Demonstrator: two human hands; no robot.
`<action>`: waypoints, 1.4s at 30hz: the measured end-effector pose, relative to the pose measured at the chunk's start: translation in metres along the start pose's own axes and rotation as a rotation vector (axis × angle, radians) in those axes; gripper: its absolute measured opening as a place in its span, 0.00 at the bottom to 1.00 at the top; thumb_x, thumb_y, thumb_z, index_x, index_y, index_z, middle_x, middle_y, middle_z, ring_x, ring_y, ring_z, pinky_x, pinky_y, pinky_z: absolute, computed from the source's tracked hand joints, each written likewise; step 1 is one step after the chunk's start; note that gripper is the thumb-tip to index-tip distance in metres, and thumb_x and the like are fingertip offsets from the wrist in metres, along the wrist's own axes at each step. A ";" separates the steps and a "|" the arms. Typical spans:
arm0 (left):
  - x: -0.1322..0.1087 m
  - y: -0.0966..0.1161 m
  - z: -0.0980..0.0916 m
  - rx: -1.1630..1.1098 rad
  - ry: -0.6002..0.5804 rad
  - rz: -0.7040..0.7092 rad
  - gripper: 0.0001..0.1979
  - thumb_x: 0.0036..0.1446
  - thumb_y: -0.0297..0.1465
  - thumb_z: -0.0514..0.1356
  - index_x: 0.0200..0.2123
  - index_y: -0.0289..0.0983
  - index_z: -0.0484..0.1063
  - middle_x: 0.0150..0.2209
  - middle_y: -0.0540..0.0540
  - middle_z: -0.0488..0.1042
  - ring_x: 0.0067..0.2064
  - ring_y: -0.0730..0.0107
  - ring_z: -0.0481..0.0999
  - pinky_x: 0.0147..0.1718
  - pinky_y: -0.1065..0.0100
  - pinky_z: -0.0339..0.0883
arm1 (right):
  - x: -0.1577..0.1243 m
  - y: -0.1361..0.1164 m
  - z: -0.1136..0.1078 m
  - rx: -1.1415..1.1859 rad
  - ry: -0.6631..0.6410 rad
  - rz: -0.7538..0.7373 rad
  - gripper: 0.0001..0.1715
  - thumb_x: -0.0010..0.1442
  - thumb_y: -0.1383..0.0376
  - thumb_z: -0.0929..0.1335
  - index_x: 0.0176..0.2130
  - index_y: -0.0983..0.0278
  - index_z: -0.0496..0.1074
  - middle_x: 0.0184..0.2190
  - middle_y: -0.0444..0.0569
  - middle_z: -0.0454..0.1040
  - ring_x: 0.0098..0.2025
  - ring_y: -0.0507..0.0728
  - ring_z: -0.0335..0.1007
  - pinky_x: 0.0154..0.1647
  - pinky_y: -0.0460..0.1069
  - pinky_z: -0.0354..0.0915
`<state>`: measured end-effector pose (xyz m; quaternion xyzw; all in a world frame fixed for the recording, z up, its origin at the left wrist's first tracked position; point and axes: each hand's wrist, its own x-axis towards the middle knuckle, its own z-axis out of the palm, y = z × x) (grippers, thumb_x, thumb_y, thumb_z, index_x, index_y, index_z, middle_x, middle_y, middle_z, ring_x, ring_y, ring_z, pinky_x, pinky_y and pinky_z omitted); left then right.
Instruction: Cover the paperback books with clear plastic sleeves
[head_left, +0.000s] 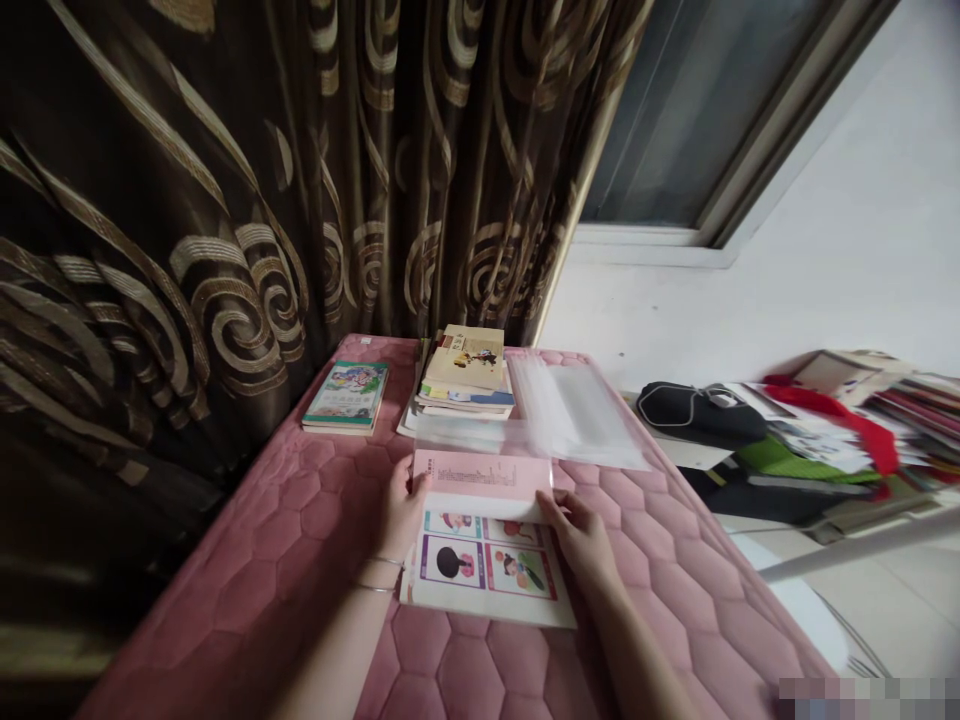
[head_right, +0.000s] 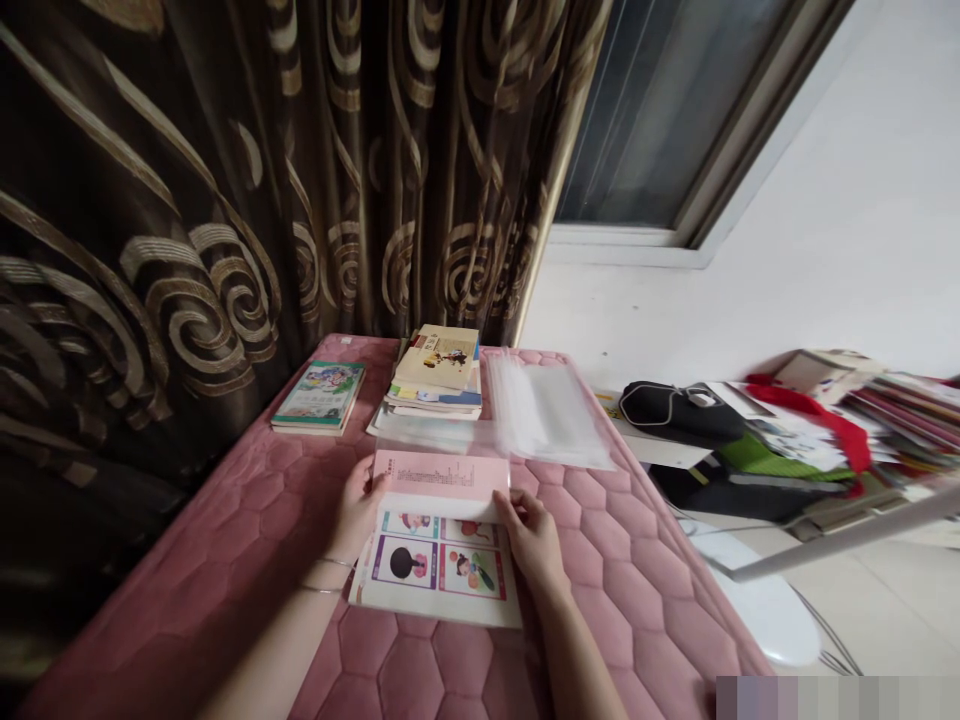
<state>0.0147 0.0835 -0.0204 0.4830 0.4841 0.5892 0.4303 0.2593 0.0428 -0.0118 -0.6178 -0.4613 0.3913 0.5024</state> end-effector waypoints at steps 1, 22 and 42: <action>0.000 -0.001 0.000 0.002 0.002 -0.003 0.18 0.53 0.33 0.61 0.47 0.35 0.68 0.45 0.40 0.75 0.47 0.61 0.74 0.47 0.64 0.65 | 0.001 0.001 0.001 -0.027 0.017 -0.012 0.28 0.48 0.42 0.68 0.28 0.65 0.71 0.23 0.49 0.74 0.25 0.56 0.67 0.23 0.47 0.60; -0.001 0.009 -0.001 0.029 -0.050 -0.043 0.14 0.51 0.36 0.60 0.39 0.35 0.71 0.35 0.47 0.76 0.37 0.66 0.73 0.37 0.69 0.65 | -0.002 0.000 -0.004 -0.082 0.054 -0.071 0.28 0.47 0.42 0.68 0.26 0.64 0.74 0.21 0.47 0.72 0.28 0.58 0.68 0.26 0.48 0.61; -0.006 0.016 -0.006 -0.034 -0.134 -0.117 0.17 0.50 0.43 0.63 0.33 0.34 0.71 0.31 0.46 0.76 0.34 0.64 0.74 0.34 0.69 0.65 | -0.004 -0.009 -0.004 -0.040 0.000 -0.026 0.27 0.49 0.42 0.66 0.26 0.63 0.69 0.23 0.45 0.71 0.27 0.56 0.65 0.26 0.47 0.60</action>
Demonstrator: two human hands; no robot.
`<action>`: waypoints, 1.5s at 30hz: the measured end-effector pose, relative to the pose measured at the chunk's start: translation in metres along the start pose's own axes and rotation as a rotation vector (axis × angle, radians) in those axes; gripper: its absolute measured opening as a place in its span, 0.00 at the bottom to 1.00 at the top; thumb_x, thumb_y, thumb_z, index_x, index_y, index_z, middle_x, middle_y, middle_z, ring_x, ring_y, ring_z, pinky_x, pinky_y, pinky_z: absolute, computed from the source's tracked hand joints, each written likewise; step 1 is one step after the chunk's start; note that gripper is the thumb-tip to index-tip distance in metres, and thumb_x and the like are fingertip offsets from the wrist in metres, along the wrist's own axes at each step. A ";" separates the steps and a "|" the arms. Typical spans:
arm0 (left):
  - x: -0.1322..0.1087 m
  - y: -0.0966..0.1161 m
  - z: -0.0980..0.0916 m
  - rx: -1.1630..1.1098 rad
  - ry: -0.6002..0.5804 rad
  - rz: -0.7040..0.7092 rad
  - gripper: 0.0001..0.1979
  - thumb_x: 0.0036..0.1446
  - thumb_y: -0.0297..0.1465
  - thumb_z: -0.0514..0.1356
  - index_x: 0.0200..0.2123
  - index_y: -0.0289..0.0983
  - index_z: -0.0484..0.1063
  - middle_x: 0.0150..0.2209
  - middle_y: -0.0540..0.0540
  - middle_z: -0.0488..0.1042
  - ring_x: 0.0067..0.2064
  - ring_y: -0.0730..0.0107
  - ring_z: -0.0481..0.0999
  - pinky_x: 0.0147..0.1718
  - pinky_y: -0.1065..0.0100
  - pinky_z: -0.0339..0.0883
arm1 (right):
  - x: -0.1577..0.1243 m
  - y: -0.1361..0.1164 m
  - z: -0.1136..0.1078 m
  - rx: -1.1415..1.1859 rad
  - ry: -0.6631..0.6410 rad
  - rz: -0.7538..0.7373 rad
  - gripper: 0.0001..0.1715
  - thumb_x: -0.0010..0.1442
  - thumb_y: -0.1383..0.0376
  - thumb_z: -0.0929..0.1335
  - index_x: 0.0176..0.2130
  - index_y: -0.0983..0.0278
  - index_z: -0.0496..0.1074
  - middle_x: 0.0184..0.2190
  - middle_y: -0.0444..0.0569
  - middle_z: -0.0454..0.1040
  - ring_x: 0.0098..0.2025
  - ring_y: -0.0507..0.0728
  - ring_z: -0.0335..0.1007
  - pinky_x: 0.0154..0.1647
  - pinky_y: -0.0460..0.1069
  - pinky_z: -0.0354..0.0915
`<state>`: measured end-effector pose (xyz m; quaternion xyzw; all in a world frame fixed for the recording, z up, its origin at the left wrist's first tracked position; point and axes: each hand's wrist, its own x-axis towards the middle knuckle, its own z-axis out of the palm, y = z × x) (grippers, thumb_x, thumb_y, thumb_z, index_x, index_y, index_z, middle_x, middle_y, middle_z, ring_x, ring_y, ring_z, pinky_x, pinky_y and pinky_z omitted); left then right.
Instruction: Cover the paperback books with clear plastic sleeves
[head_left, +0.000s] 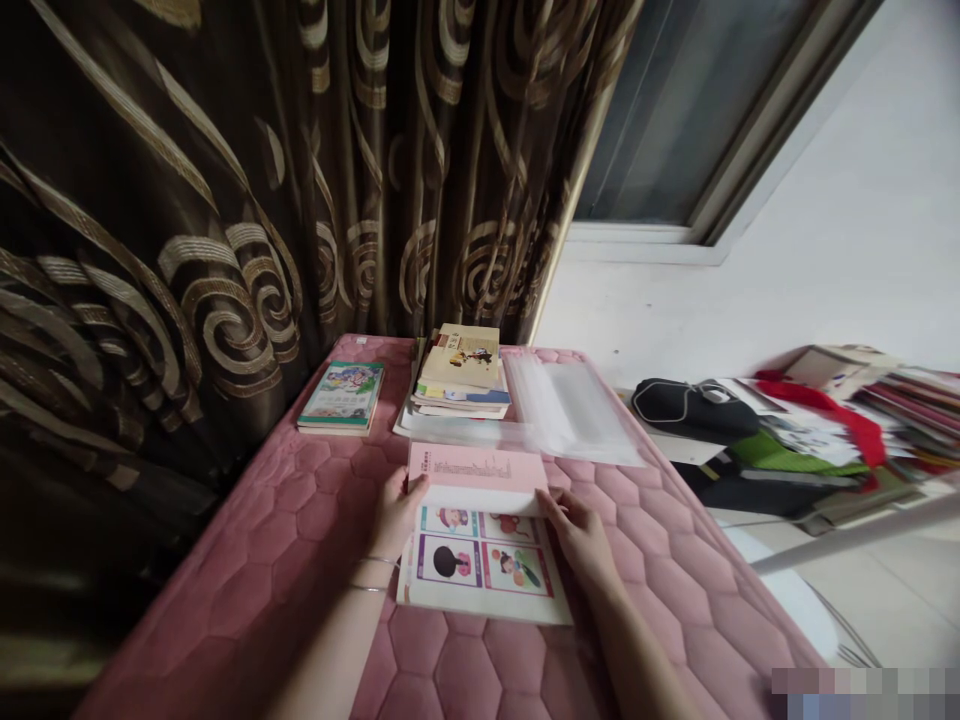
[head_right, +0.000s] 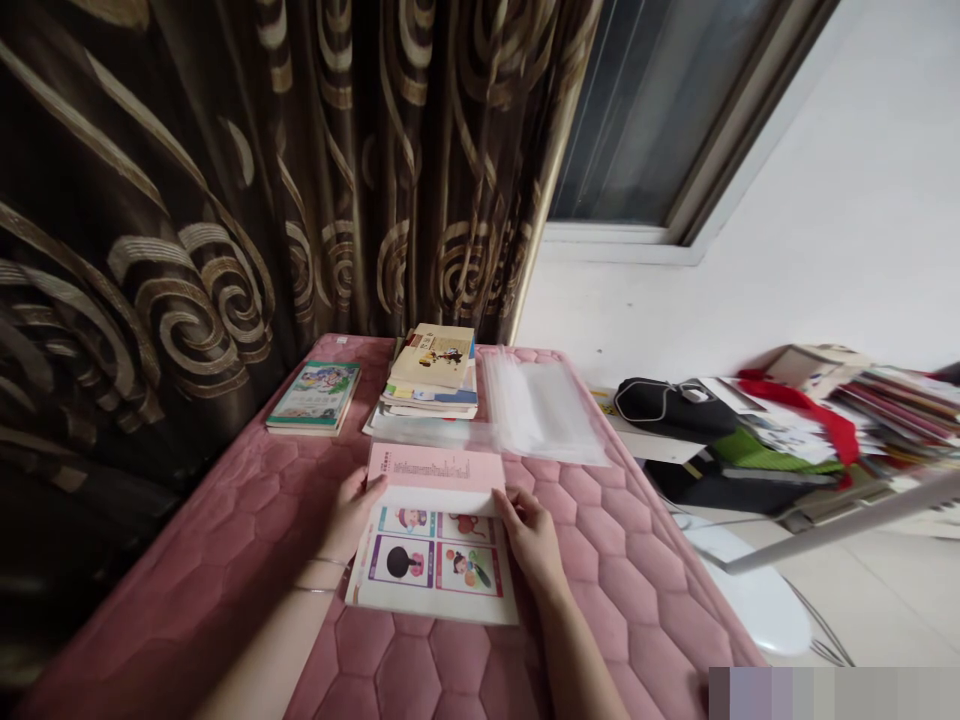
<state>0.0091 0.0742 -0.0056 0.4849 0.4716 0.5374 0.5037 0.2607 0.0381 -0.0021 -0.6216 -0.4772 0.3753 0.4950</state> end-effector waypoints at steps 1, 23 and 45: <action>0.001 -0.002 0.000 0.005 -0.003 0.004 0.18 0.50 0.43 0.62 0.34 0.34 0.71 0.32 0.46 0.76 0.35 0.63 0.74 0.34 0.69 0.65 | 0.001 0.002 0.002 -0.025 0.015 -0.010 0.27 0.50 0.41 0.66 0.25 0.63 0.68 0.21 0.45 0.69 0.26 0.55 0.64 0.26 0.47 0.59; 0.002 -0.002 0.006 0.053 0.064 0.013 0.16 0.50 0.44 0.61 0.31 0.35 0.70 0.30 0.47 0.76 0.34 0.63 0.74 0.32 0.68 0.66 | 0.010 0.011 0.008 -0.097 0.065 -0.097 0.30 0.50 0.39 0.64 0.22 0.62 0.64 0.18 0.42 0.62 0.24 0.53 0.56 0.24 0.46 0.54; -0.003 -0.003 0.003 0.165 0.273 0.108 0.14 0.50 0.42 0.59 0.30 0.39 0.60 0.26 0.53 0.64 0.29 0.71 0.66 0.30 0.70 0.60 | 0.009 0.021 0.008 0.144 -0.029 -0.083 0.22 0.52 0.48 0.69 0.36 0.63 0.70 0.30 0.47 0.75 0.35 0.59 0.69 0.33 0.49 0.64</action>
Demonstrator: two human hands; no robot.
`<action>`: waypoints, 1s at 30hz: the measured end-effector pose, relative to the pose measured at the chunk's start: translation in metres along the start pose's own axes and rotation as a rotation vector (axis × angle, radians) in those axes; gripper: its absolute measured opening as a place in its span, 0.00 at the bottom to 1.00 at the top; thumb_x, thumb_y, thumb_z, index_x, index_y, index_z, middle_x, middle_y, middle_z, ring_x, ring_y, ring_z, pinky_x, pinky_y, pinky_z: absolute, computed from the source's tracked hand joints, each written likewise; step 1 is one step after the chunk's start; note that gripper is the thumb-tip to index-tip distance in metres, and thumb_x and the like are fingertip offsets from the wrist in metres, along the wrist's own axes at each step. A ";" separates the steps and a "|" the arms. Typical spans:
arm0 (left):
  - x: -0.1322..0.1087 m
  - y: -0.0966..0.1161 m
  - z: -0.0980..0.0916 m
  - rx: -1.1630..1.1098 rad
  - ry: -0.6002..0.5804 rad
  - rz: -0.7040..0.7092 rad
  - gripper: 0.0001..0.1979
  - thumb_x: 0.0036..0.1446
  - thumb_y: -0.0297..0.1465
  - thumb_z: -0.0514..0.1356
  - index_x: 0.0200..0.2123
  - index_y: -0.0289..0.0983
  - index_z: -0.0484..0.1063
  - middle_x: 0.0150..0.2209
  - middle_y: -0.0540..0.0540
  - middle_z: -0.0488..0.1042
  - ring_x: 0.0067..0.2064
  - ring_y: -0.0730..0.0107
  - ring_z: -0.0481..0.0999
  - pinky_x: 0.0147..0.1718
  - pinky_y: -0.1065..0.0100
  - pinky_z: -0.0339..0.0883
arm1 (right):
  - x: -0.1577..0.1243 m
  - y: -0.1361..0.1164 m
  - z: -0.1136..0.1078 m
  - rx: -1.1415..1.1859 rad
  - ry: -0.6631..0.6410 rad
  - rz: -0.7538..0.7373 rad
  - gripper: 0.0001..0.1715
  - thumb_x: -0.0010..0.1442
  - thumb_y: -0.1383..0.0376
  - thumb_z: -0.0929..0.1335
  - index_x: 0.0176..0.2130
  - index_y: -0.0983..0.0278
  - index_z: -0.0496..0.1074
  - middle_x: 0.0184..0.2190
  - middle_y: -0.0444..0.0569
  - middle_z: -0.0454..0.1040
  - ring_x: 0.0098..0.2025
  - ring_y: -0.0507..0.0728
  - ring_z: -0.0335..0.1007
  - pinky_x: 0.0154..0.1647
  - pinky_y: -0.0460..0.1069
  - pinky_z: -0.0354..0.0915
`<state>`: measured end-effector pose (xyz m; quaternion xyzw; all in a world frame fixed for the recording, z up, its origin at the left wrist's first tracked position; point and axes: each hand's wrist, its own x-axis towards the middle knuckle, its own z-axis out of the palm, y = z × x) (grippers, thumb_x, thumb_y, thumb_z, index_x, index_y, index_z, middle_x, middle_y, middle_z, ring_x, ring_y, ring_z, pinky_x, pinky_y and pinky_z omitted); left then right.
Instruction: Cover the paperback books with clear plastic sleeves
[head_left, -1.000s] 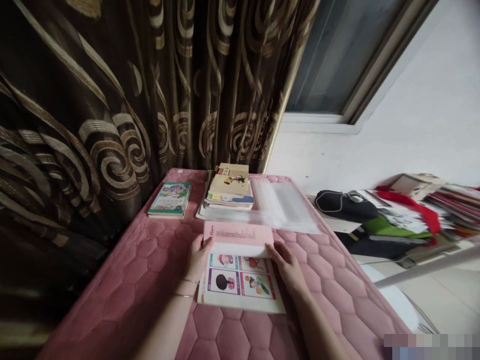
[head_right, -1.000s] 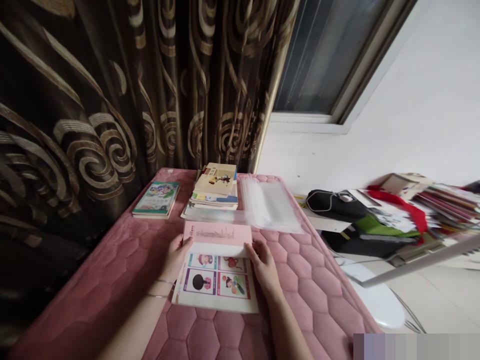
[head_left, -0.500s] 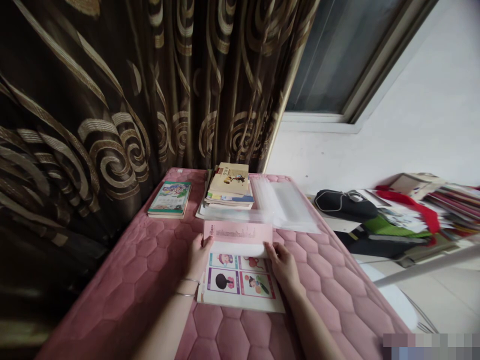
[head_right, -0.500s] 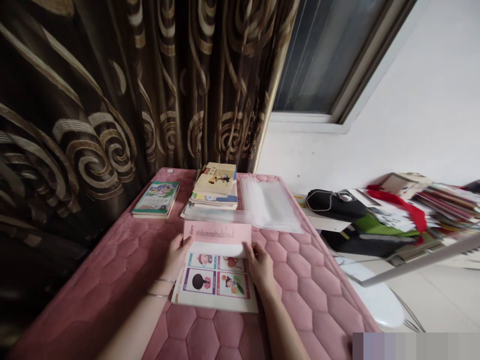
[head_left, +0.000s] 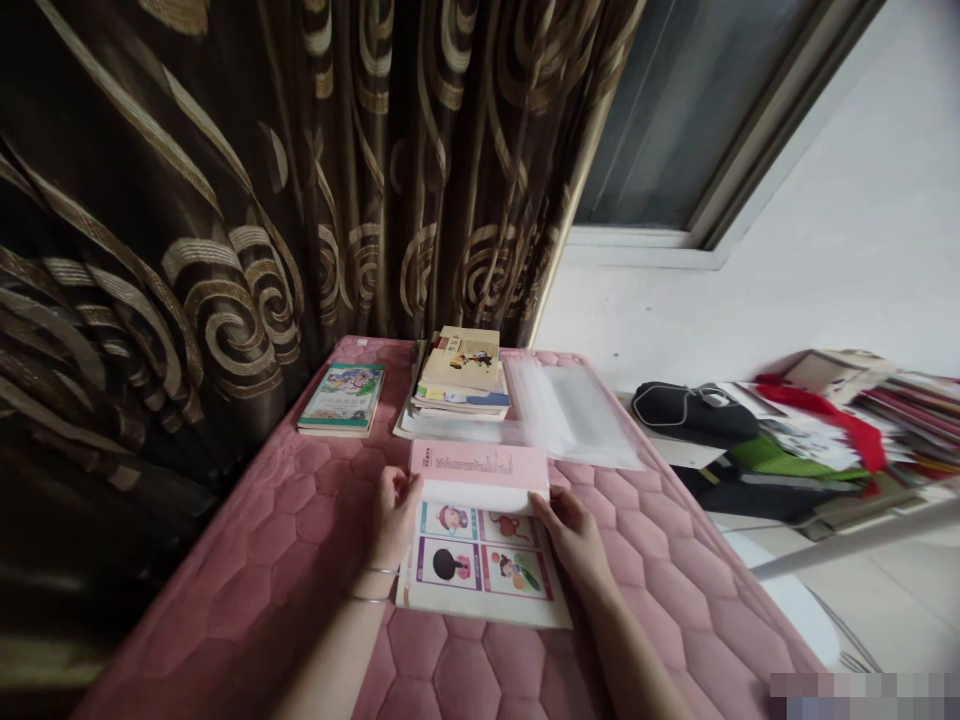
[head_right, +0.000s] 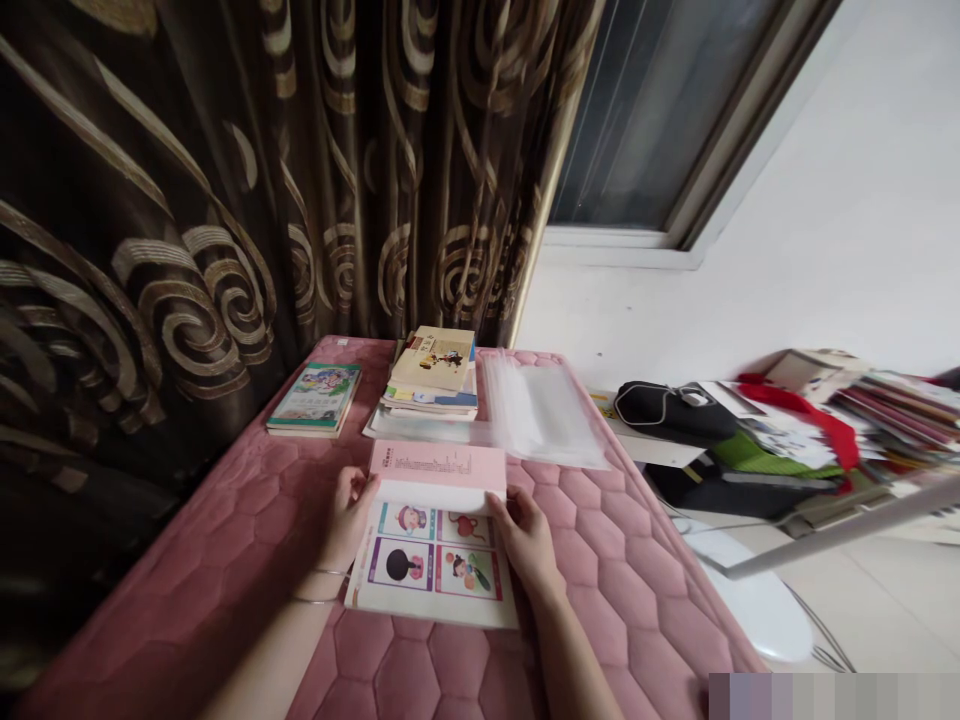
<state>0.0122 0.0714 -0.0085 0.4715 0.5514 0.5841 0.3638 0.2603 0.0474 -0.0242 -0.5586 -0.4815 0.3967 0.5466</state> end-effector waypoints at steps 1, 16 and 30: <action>0.000 0.002 -0.001 0.013 -0.013 -0.005 0.14 0.50 0.42 0.59 0.28 0.39 0.61 0.25 0.53 0.64 0.28 0.71 0.65 0.29 0.71 0.59 | -0.001 0.000 0.000 0.004 -0.002 0.001 0.22 0.52 0.48 0.69 0.36 0.63 0.70 0.30 0.47 0.75 0.35 0.58 0.69 0.33 0.49 0.64; 0.002 -0.008 0.001 0.154 -0.032 -0.049 0.18 0.53 0.46 0.55 0.22 0.38 0.61 0.19 0.54 0.63 0.23 0.74 0.61 0.23 0.73 0.53 | 0.000 -0.001 0.002 -0.084 0.063 -0.016 0.23 0.51 0.46 0.69 0.28 0.63 0.67 0.24 0.45 0.70 0.29 0.55 0.64 0.29 0.47 0.61; 0.006 -0.018 0.005 0.206 -0.028 -0.038 0.17 0.55 0.45 0.53 0.23 0.38 0.61 0.21 0.53 0.64 0.24 0.73 0.62 0.24 0.72 0.55 | 0.000 -0.004 0.003 -0.013 0.073 0.024 0.21 0.50 0.48 0.70 0.30 0.63 0.70 0.26 0.45 0.73 0.30 0.56 0.67 0.30 0.47 0.62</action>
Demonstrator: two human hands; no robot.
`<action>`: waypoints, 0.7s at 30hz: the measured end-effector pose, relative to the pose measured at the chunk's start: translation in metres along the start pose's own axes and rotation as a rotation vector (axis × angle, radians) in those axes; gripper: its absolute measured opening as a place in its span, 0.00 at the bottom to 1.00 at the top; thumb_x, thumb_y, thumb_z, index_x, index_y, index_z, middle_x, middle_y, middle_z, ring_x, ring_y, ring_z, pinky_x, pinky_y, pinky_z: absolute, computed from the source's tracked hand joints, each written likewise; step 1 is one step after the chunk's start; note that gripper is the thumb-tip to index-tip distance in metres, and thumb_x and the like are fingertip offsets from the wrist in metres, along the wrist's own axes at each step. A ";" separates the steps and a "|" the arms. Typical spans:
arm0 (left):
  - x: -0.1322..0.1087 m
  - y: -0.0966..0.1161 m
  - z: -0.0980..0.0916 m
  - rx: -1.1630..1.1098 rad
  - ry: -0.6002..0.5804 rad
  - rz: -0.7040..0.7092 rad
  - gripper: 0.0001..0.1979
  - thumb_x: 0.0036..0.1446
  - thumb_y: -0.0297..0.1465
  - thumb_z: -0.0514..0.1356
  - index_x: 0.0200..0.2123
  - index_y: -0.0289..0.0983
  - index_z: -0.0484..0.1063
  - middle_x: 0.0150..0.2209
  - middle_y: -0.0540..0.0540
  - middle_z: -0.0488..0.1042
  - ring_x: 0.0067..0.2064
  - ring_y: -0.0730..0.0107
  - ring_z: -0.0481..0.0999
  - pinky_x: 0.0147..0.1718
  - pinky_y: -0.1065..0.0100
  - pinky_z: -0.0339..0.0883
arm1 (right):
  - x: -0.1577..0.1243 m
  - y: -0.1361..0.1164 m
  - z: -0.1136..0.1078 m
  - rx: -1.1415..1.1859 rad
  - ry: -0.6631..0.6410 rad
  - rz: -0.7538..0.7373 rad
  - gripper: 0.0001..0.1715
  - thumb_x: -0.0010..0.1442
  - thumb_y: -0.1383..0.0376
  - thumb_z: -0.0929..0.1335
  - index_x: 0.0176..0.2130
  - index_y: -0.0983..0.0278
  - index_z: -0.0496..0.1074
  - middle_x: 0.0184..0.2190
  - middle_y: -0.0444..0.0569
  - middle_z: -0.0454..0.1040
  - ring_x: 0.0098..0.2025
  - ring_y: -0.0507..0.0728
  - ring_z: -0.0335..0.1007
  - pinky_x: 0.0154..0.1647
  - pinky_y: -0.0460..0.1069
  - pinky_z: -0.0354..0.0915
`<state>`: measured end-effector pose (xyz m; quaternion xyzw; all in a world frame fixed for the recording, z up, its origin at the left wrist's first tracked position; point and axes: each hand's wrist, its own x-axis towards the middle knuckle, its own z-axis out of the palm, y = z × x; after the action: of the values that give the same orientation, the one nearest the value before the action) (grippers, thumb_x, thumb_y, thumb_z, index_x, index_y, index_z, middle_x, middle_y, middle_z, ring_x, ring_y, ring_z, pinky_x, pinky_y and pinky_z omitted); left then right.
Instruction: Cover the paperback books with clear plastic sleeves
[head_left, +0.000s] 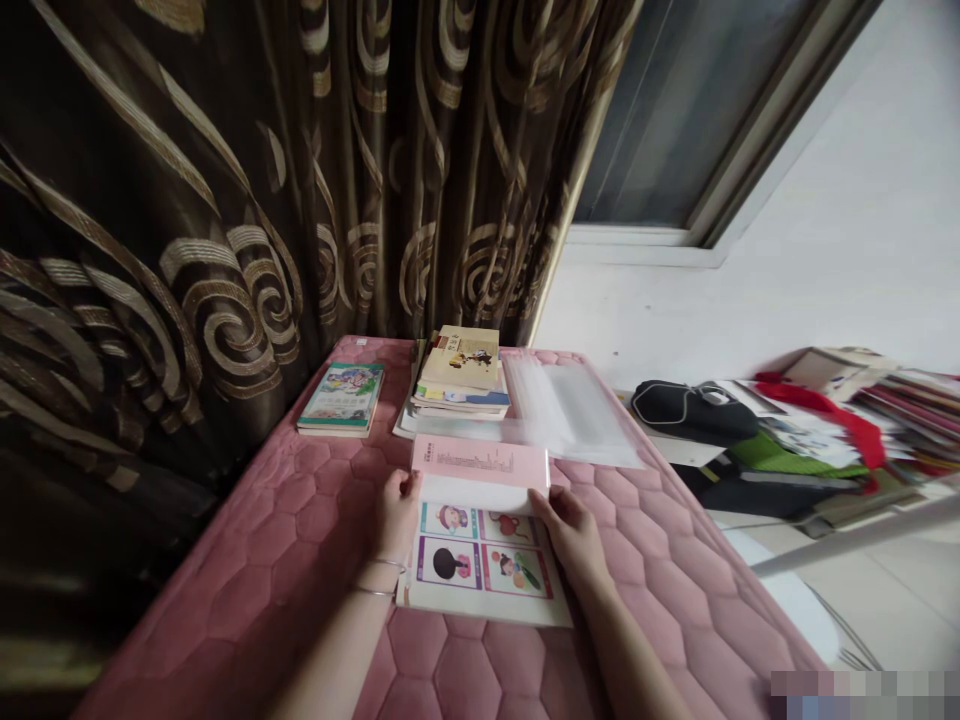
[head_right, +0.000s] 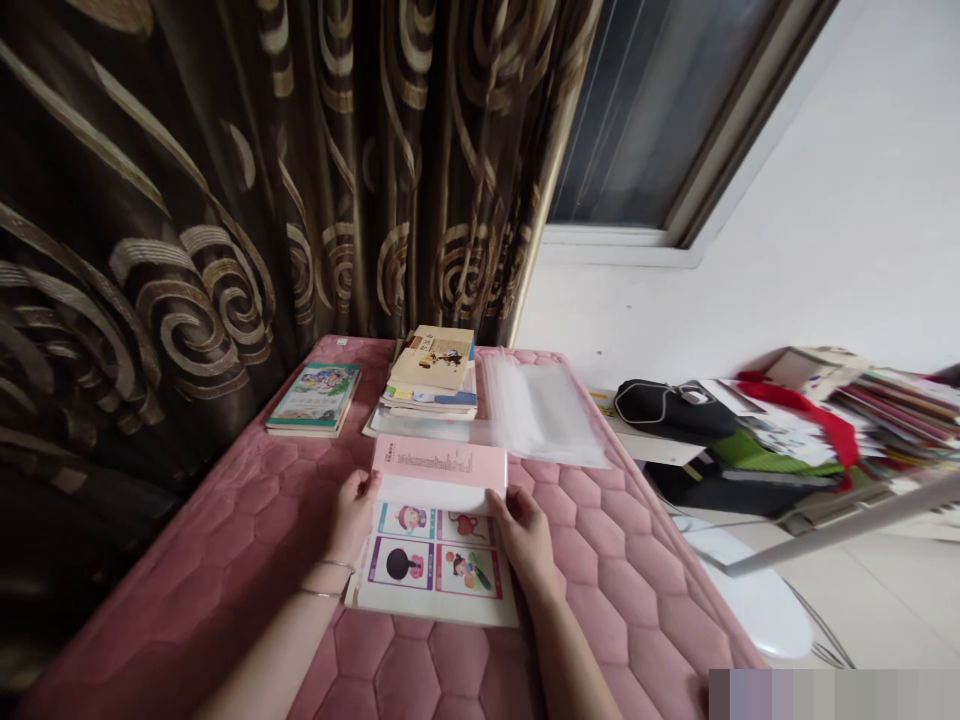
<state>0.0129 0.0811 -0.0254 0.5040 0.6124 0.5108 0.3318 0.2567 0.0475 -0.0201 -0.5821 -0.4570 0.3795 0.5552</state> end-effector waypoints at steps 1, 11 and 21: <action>0.000 0.000 0.000 -0.003 0.001 0.000 0.17 0.55 0.45 0.53 0.23 0.38 0.62 0.21 0.53 0.64 0.24 0.73 0.62 0.24 0.72 0.55 | -0.001 -0.002 0.000 0.008 -0.003 0.011 0.21 0.51 0.48 0.70 0.31 0.63 0.70 0.26 0.45 0.73 0.31 0.56 0.67 0.30 0.47 0.62; -0.007 0.012 -0.003 -0.145 -0.006 -0.008 0.16 0.54 0.46 0.55 0.26 0.38 0.66 0.24 0.51 0.69 0.27 0.70 0.67 0.27 0.72 0.59 | 0.000 -0.005 0.001 0.009 0.087 0.005 0.25 0.47 0.46 0.72 0.35 0.62 0.69 0.32 0.48 0.75 0.34 0.59 0.71 0.32 0.50 0.67; -0.003 0.001 -0.001 -0.091 0.017 -0.001 0.16 0.54 0.45 0.56 0.26 0.38 0.66 0.23 0.51 0.69 0.26 0.70 0.67 0.27 0.71 0.59 | -0.002 -0.002 -0.002 -0.085 0.000 -0.004 0.28 0.50 0.42 0.68 0.28 0.65 0.71 0.23 0.46 0.72 0.28 0.56 0.65 0.28 0.48 0.61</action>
<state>0.0136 0.0778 -0.0244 0.4839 0.5916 0.5422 0.3491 0.2576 0.0452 -0.0176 -0.6041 -0.4742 0.3586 0.5307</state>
